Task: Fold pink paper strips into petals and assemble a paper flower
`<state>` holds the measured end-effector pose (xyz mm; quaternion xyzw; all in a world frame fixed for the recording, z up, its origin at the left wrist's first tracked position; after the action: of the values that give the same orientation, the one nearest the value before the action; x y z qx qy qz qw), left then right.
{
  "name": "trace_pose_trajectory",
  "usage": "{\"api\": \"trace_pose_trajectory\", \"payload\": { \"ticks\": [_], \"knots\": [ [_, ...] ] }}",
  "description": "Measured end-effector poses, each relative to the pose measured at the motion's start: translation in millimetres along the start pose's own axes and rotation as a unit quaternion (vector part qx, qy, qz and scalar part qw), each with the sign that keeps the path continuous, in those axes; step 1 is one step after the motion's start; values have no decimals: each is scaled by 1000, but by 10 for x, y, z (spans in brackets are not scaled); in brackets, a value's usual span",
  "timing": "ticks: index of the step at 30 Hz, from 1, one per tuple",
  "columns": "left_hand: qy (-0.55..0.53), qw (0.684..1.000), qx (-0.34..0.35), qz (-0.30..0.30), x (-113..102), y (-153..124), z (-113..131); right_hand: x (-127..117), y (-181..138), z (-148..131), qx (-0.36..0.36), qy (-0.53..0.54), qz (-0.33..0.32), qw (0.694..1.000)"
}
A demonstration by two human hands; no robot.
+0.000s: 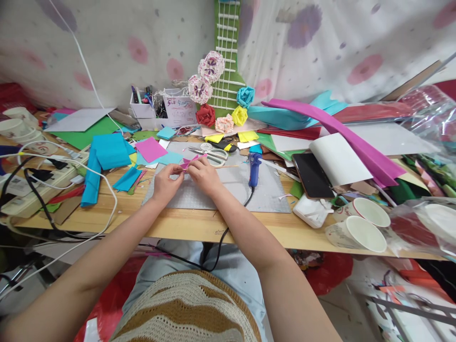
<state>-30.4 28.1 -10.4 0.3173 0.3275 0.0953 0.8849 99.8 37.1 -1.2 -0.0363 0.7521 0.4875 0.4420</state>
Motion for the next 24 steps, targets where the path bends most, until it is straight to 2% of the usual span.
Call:
{"api": "trace_pose_trajectory", "payload": {
  "ticks": [12,19,24],
  "knots": [
    [4,1000,9,-9,3,11,16,-14,8,-27,-17,-4,22,1000],
    [12,1000,21,-8,15,7,44,-1,6,-26,-7,5,9,1000],
    [61,997,43,-14,5,14,53,-2,7,-19,-5,20,-3,1000]
  ]
}}
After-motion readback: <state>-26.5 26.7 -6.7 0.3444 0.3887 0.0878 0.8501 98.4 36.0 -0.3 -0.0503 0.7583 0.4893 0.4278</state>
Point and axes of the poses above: each hand's wrist, its own y-axis towards the middle knuckle, its own x-axis out of the palm, z = x × y, the point moved 5 cm from there along y, towards the middle knuckle
